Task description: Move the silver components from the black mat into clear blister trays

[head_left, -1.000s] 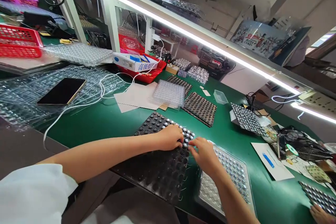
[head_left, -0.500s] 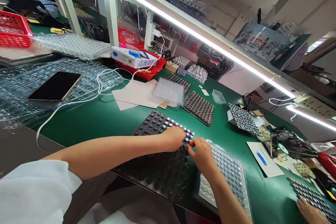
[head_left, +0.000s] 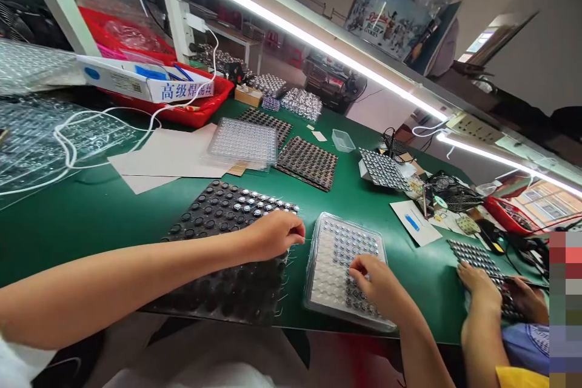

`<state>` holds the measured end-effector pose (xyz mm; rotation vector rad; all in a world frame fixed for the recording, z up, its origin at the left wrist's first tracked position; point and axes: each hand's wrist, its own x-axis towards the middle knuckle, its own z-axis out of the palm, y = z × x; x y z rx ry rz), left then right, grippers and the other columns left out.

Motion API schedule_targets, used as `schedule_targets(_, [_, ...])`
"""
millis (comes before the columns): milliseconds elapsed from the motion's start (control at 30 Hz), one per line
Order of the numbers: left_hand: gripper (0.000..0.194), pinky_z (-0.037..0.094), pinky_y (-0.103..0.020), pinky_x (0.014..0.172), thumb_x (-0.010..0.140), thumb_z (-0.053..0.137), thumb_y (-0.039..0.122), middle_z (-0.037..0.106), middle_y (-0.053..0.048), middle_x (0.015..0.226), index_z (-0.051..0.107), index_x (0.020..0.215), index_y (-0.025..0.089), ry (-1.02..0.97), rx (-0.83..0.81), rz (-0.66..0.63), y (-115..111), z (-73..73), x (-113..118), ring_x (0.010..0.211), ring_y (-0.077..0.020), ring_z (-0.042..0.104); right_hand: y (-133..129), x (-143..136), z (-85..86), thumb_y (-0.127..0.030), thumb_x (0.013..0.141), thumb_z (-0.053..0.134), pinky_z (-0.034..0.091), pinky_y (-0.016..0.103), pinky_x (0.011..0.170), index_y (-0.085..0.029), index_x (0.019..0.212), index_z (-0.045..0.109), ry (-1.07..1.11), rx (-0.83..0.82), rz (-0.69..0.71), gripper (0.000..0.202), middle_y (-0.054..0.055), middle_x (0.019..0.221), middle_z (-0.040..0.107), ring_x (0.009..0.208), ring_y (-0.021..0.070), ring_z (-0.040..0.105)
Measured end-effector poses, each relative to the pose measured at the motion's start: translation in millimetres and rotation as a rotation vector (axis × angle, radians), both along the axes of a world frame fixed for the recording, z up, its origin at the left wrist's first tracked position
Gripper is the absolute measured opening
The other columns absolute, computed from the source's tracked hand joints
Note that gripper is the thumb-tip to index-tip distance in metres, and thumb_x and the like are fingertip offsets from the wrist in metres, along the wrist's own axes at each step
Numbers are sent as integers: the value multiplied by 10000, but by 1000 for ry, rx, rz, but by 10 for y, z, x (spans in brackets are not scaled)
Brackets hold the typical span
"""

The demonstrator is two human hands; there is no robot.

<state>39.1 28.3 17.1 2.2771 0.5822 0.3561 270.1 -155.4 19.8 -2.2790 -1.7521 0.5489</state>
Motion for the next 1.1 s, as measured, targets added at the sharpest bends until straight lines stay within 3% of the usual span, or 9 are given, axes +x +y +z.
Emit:
schedule_targets(133, [105, 391, -235, 639, 800, 585, 227, 680, -19, 810, 677, 794, 176, 45, -60, -63, -243, -53, 385, 758, -155, 597, 45, -82, -31, -255, 880, 435, 342, 273, 697, -207, 767, 543, -11, -28, 53, 164, 8, 815, 629, 771, 151, 532])
schedule_targets(267, [90, 401, -241, 667, 786, 601, 225, 679, -30, 819, 676, 786, 175, 81, -39, -84, -396, -93, 646, 795, -168, 593, 105, -56, -117, -223, 856, 465, 311, 271, 660, -202, 745, 561, -73, -54, -14, 148, 17, 792, 641, 751, 155, 538])
schedule_targets(467, [87, 422, -271, 749, 766, 620, 231, 690, -34, 856, 689, 799, 190, 154, 38, -151, -508, -155, 861, 878, -193, 585, 69, -37, -244, -214, 844, 509, 293, 284, 659, -208, 762, 579, -136, 41, -40, 108, 17, 804, 657, 751, 172, 553])
schedule_targets(733, [130, 421, -376, 797, 766, 592, 269, 688, -70, 833, 706, 752, 208, 314, 214, -132, -607, -289, 1048, 926, -262, 583, -193, 106, -260, -266, 887, 469, 342, 304, 688, -205, 825, 577, -163, 288, -104, 138, 23, 808, 646, 780, 187, 580])
schedule_targets(933, [262, 451, -337, 784, 745, 663, 342, 649, -90, 979, 630, 940, 171, 255, 224, -135, -585, -227, 930, 951, -250, 576, -172, 199, -392, -371, 882, 490, 406, 304, 680, -225, 849, 596, -95, 388, -10, 184, 18, 801, 653, 742, 181, 603])
schedule_targets(1100, [146, 430, -314, 829, 813, 623, 261, 626, -76, 968, 613, 918, 159, 102, 306, -87, -211, -87, 355, 950, -214, 536, 80, 26, -264, -366, 894, 474, 420, 315, 706, -235, 907, 609, -91, 362, 80, 188, 27, 856, 657, 774, 186, 600])
